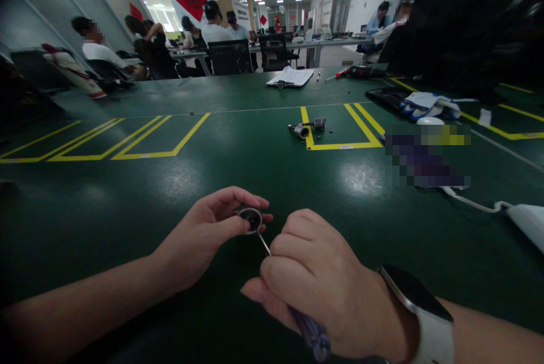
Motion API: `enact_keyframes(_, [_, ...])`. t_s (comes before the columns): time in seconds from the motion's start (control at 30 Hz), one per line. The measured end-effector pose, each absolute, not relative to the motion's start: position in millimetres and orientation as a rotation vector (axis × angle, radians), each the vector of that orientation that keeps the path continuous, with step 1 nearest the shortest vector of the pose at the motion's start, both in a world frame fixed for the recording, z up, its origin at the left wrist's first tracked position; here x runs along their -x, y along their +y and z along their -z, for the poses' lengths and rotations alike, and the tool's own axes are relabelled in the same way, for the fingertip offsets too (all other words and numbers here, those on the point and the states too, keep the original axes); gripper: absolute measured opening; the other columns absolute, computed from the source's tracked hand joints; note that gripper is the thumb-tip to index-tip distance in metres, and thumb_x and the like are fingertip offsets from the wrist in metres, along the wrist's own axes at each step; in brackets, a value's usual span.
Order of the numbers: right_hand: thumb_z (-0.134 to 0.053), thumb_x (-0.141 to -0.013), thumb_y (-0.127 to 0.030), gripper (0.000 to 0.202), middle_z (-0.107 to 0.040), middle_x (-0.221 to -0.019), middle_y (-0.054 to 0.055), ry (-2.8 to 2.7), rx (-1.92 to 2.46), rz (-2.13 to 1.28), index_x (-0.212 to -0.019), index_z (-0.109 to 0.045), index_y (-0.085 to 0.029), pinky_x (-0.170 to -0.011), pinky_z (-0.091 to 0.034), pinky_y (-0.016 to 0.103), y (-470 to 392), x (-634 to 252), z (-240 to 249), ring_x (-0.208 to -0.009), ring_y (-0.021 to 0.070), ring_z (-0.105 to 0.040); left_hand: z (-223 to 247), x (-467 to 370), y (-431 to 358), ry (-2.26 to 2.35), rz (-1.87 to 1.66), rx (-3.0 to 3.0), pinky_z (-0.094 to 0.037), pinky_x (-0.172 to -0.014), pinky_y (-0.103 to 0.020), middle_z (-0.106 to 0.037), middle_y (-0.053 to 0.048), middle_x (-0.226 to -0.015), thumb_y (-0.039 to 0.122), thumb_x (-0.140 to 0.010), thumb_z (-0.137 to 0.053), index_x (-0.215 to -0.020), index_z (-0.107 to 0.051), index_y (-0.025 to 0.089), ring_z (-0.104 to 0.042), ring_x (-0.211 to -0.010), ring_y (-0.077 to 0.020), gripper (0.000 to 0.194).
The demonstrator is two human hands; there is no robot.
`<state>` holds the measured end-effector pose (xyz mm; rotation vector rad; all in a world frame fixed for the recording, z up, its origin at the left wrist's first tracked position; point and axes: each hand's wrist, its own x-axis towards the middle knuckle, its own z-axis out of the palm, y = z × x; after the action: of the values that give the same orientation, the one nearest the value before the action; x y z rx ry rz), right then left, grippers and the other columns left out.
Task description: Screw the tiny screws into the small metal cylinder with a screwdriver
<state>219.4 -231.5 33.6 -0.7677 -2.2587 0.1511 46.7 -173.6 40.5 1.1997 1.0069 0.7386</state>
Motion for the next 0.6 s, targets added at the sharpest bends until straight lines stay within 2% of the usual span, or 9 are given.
enact_keyframes(0.6, [-0.051, -0.086, -0.011, 0.014, -0.056, -0.063, 0.003, -2.254, 0.763, -0.212, -0.073, -0.054, -0.013, -0.059, -0.035, 0.031, -234.5, -219.3, -35.6, -0.061, 0.0130, -0.048, -41.4, -48.4, -172.8, 1.018, -0.717, -1.183, -0.048, -0.075, -0.030, -0.069, -0.004, -0.087, 0.010, -0.068, -0.060, -0.081, -0.063, 0.017, -0.065, -0.081, -0.0167, 0.015])
